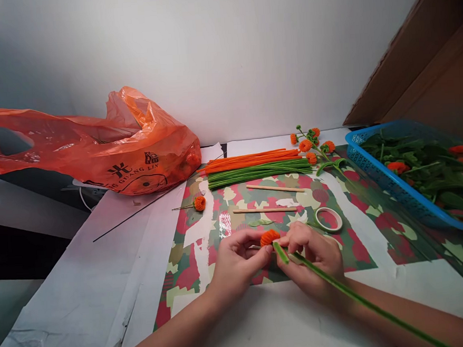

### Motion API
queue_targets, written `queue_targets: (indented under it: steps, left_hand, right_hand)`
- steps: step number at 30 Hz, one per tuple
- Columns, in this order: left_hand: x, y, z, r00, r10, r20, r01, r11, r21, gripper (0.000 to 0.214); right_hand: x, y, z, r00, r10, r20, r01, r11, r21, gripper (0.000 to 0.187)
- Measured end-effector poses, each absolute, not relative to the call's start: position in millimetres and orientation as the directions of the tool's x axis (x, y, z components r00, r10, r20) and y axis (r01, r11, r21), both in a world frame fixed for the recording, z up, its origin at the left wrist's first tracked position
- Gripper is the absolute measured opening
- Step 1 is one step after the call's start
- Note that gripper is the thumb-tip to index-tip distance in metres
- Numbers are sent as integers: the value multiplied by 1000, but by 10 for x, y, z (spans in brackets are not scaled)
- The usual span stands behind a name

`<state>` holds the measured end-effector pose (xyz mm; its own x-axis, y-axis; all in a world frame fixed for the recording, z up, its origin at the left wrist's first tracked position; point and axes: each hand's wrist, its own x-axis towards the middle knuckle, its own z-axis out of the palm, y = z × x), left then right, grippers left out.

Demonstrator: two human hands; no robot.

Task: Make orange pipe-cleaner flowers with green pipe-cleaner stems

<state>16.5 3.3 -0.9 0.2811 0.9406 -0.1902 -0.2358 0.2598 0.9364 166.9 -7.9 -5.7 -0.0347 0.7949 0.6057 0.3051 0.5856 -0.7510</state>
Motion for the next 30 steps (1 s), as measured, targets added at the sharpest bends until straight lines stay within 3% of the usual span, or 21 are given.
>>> queue_targets:
  steps: [3,8,11,14,18,20,22,26,30]
  left_hand:
    - [181,-10,-21,208,970,-124,-196,166,967,13]
    - [187,-64,-73,88,986,141,-60,-136,989,11]
    - [174,-57,-61,86,979,184,-42,-181,983,12]
    - [135,1,-13,192,981,24,-120,-1,993,18]
    - [51,119,-3,422,875,-238,-207,349,914,32]
    - [22,160,-31,510,817,-271,-226,431,873,29]
    - [16,178,-61,534,805,-259,-261,448,855,25]
    - [53,159,-87,410,904,-117,-313,261,913,23]
    - [71,105,-100,258,946,196,-136,-165,977,26]
  right_hand:
    - [1654,-108,-84,8,824,566,282,542,-792,28]
    - [1600,-150,-114,108,901,420,144,404,-903,29]
    - [1585,-154,-118,131,922,364,60,359,-931,31]
    - [1635,-125,-122,34,923,382,71,379,-922,29]
    - [1773,-33,-94,-263,809,526,170,575,-800,28]
    - [1831,7,-75,-364,736,571,178,657,-733,28]
    - [1859,16,-73,-357,750,557,206,645,-736,28]
    - [1823,-44,-111,-127,918,376,259,396,-881,24]
    - [1735,-90,-108,-26,976,218,106,220,-970,27]
